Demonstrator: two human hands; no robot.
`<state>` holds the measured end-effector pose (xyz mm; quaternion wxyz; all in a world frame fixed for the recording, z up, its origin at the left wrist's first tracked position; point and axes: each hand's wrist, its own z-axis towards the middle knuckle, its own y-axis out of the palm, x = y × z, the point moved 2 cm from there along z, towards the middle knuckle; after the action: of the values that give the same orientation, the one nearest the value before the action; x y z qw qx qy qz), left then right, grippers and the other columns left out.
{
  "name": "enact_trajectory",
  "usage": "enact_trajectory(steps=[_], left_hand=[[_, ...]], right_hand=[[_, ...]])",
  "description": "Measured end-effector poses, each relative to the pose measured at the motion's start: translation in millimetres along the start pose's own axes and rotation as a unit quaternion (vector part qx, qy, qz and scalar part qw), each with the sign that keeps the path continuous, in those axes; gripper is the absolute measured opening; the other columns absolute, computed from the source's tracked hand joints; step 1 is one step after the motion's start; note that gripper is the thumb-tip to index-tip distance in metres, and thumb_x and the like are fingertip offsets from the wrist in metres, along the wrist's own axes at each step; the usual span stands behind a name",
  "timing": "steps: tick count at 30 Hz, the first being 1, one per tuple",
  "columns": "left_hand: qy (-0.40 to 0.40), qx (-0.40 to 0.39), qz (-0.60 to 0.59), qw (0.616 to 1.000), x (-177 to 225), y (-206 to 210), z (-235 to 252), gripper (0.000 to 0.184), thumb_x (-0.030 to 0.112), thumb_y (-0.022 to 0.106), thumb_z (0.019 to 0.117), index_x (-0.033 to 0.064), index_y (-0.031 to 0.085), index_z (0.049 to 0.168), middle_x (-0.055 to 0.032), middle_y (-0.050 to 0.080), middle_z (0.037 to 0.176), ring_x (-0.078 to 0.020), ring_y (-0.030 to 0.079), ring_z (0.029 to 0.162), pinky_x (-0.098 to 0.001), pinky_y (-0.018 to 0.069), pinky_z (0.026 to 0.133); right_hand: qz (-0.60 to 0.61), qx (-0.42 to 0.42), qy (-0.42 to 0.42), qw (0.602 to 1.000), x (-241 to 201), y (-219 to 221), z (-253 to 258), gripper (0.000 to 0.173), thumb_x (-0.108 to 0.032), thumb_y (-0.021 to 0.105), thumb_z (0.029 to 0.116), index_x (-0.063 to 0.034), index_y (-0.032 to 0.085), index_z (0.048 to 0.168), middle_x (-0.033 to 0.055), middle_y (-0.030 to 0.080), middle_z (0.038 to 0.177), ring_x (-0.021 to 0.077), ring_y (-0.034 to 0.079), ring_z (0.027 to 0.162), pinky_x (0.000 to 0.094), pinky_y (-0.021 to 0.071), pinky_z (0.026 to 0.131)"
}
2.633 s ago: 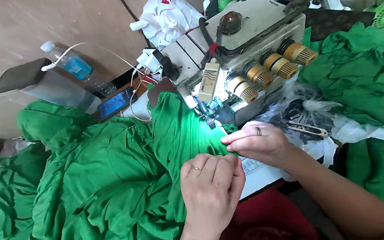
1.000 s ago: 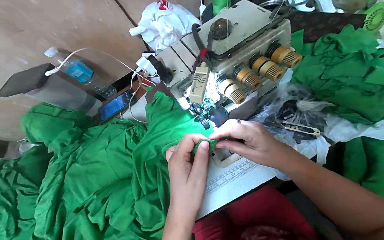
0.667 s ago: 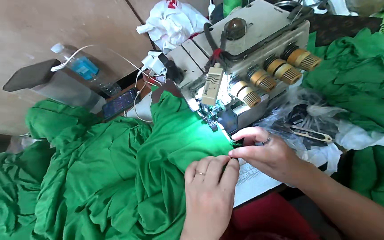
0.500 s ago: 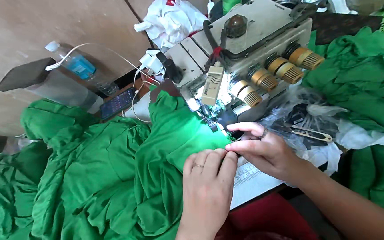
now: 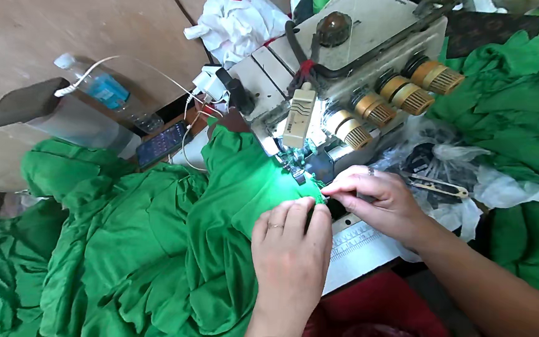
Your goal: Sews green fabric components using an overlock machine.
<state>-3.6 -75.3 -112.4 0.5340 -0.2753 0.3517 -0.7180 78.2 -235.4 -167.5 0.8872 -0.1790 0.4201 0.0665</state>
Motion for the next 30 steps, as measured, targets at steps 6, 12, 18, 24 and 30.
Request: enact_trajectory(steps=[6,12,18,24,30], left_hand=[[0.005,0.011,-0.004,1.0,-8.1,3.5,4.0,0.015,0.023,0.062,0.0965,0.0171,0.076,0.094,-0.0029,0.075,0.101,-0.0187,0.069,0.1,-0.0353,0.0467,0.091],[0.005,0.01,-0.028,1.0,-14.5,5.6,0.7,0.019,0.022,0.06,0.0987,0.0154,0.078,0.1,-0.0033,0.077,0.105,-0.0188,0.071,0.104,-0.0349,0.0502,0.096],[0.023,-0.015,-0.05,0.998,-24.7,3.4,6.3,0.021,0.02,0.059,0.0998,0.0131,0.079,0.101,-0.0047,0.077,0.107,-0.0207,0.072,0.106,-0.0349,0.0547,0.094],[0.027,-0.028,-0.079,0.996,-34.2,2.9,7.4,0.022,0.02,0.058,0.1009,0.0123,0.078,0.102,-0.0047,0.077,0.109,-0.0214,0.073,0.109,-0.04,0.0548,0.099],[0.003,-0.058,-0.112,0.992,-65.7,12.8,27.3,0.023,0.02,0.058,0.0979,0.0113,0.08,0.095,-0.0026,0.077,0.105,-0.0188,0.072,0.108,-0.0457,0.0535,0.099]], right_hand=[[-0.06,0.041,0.026,0.997,4.7,-0.5,-3.6,0.018,-0.014,0.06,0.0996,-0.0049,0.07,0.112,0.0058,0.069,0.102,-0.0004,0.061,0.079,0.0134,0.0526,0.072],[-0.075,0.035,0.039,0.996,2.5,-3.0,-17.5,0.027,-0.021,0.06,0.101,-0.0053,0.068,0.122,0.0098,0.066,0.121,-0.0007,0.061,0.083,0.0131,0.0517,0.073],[-0.067,0.033,0.039,0.996,-1.5,-8.4,-25.3,0.025,-0.021,0.059,0.1024,-0.0065,0.068,0.12,0.0102,0.064,0.125,-0.002,0.062,0.089,0.0107,0.0524,0.075],[-0.058,0.03,0.045,0.997,-1.7,-9.9,-32.7,0.021,-0.02,0.06,0.1025,-0.0088,0.07,0.116,0.0082,0.064,0.127,-0.0021,0.063,0.094,0.0112,0.0538,0.078],[-0.049,0.019,0.039,0.998,-8.0,-10.6,-31.8,0.016,-0.02,0.06,0.1022,-0.0123,0.071,0.111,0.0043,0.065,0.124,-0.0029,0.064,0.099,0.0114,0.0549,0.081]])
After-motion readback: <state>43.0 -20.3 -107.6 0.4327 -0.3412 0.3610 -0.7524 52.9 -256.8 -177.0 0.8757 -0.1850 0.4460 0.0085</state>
